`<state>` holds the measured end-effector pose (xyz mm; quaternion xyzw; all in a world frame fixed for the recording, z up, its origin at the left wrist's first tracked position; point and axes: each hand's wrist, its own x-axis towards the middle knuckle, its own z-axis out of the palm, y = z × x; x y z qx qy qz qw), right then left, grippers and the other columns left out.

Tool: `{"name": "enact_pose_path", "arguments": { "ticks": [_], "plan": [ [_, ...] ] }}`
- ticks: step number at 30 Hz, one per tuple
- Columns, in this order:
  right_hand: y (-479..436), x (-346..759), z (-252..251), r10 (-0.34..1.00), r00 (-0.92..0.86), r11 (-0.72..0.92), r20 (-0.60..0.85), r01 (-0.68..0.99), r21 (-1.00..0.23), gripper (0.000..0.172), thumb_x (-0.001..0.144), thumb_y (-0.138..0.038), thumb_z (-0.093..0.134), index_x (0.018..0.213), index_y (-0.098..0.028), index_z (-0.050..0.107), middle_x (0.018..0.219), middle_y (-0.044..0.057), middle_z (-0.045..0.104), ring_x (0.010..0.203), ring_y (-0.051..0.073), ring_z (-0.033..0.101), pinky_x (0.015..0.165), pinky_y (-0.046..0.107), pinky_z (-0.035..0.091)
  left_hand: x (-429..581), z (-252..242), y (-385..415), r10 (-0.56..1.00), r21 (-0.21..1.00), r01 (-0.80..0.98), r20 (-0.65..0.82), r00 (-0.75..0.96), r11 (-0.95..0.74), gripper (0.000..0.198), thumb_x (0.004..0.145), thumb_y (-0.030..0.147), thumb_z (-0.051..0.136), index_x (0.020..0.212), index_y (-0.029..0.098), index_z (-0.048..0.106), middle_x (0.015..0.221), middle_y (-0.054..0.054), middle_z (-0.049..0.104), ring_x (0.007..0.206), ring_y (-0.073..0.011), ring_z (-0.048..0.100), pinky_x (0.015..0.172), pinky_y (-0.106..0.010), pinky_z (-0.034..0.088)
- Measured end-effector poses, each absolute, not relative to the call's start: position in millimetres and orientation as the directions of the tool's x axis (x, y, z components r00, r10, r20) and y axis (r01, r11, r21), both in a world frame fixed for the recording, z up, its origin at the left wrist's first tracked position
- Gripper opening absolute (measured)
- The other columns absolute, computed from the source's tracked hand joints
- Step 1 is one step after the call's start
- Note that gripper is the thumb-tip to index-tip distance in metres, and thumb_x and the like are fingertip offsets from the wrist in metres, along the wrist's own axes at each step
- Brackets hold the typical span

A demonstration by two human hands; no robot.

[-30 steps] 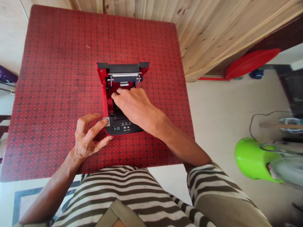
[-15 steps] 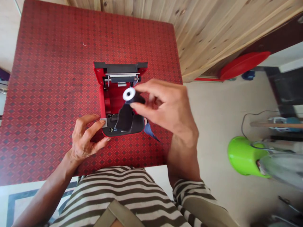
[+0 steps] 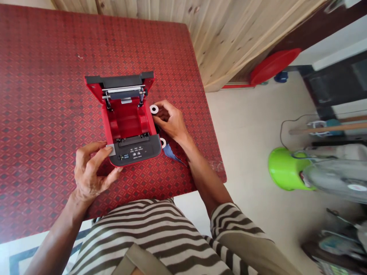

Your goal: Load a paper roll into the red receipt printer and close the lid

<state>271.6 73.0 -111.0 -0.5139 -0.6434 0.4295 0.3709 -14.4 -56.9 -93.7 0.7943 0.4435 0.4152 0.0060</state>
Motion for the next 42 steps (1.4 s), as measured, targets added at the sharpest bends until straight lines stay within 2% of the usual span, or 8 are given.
{"name": "enact_pose_path", "arguments": {
  "ticks": [5,10,16,22,27,32,36,42],
  "plan": [
    [65.7,288.1,-102.7,0.976,-0.214,0.102,0.024,0.359,-0.928,0.043,0.085,-0.037,0.082,0.124,-0.027,0.067,0.108,0.001,0.078,0.082,0.017,0.071,0.074,0.032,0.058,-14.4,-92.9,-56.3,0.713,0.372,0.710,0.651,0.260,-0.598,0.066,0.091,0.045,0.082,0.149,0.030,0.056,0.128,-0.011,0.069,0.109,-0.0260,0.070,0.087,-0.038,0.061],
    [30.0,323.5,-86.1,0.965,-0.263,0.114,-0.022,0.492,-0.863,0.005,0.088,-0.022,0.073,0.092,-0.023,0.077,0.091,0.002,0.076,0.078,0.017,0.069,0.072,0.032,0.054,-13.9,-92.0,-56.6,0.727,0.392,0.701,0.634,0.264,-0.596,0.066,0.091,0.042,0.082,0.151,0.032,0.054,0.127,-0.011,0.068,0.110,-0.0266,0.070,0.092,-0.041,0.061],
    [-4.7,320.0,-75.0,0.912,-0.401,0.114,-0.089,0.454,-0.883,0.033,0.083,-0.009,0.071,0.112,-0.024,0.078,0.099,0.001,0.073,0.080,0.015,0.066,0.073,0.030,0.053,-13.2,-92.2,-58.2,0.734,0.403,0.696,0.625,0.265,-0.594,0.071,0.093,0.041,0.081,0.156,0.030,0.051,0.130,-0.013,0.068,0.113,-0.0281,0.069,0.091,-0.043,0.061],
    [-12.0,296.7,-84.7,0.950,-0.309,0.205,0.055,0.479,-0.854,0.018,0.087,-0.012,0.073,0.102,-0.023,0.075,0.093,0.001,0.071,0.077,0.016,0.061,0.072,0.031,0.049,-13.3,-92.9,-58.3,0.734,0.395,0.705,0.626,0.262,-0.589,0.071,0.093,0.043,0.081,0.156,0.033,0.051,0.130,-0.011,0.068,0.112,-0.0280,0.069,0.089,-0.043,0.060],
    [-32.6,313.8,-63.9,0.964,-0.266,0.138,-0.015,0.548,-0.825,0.018,0.093,-0.024,0.080,0.111,-0.023,0.075,0.097,0.001,0.074,0.069,0.014,0.057,0.063,0.030,0.047,-12.7,-90.3,-56.8,0.722,0.388,0.695,0.635,0.274,-0.605,0.070,0.092,0.041,0.082,0.154,0.028,0.052,0.130,-0.013,0.068,0.113,-0.0274,0.069,0.092,-0.043,0.062],
    [-40.0,321.6,-0.5,0.910,-0.408,0.304,0.068,0.546,-0.781,0.029,0.099,-0.031,0.077,0.127,-0.025,0.071,0.120,0.007,0.079,0.099,0.022,0.075,0.083,0.037,0.060,-10.5,-90.5,-58.3,0.715,0.389,0.686,0.642,0.277,-0.615,0.071,0.092,0.041,0.082,0.155,0.025,0.052,0.128,-0.012,0.067,0.114,-0.0255,0.068,0.093,-0.039,0.063],
    [-14.0,285.8,31.8,0.803,-0.566,0.552,0.187,0.590,-0.589,0.030,0.103,-0.016,0.067,0.132,-0.025,0.067,0.129,0.008,0.076,0.120,0.025,0.073,0.106,0.044,0.059,-10.9,-92.2,-61.0,0.732,0.401,0.696,0.628,0.265,-0.596,0.071,0.094,0.045,0.080,0.156,0.028,0.050,0.129,-0.011,0.068,0.115,-0.0261,0.069,0.093,-0.041,0.063],
    [30.9,212.4,26.3,0.737,-0.674,0.659,-0.049,0.733,-0.168,0.023,0.106,-0.004,0.051,0.119,-0.011,0.069,0.112,0.015,0.076,0.109,0.029,0.072,0.091,0.042,0.059,-12.0,-92.3,-65.2,0.761,0.441,0.695,0.603,0.240,-0.568,0.066,0.094,0.042,0.081,0.153,0.028,0.056,0.130,-0.016,0.068,0.114,-0.0302,0.070,0.092,-0.045,0.062]
  ]
}}
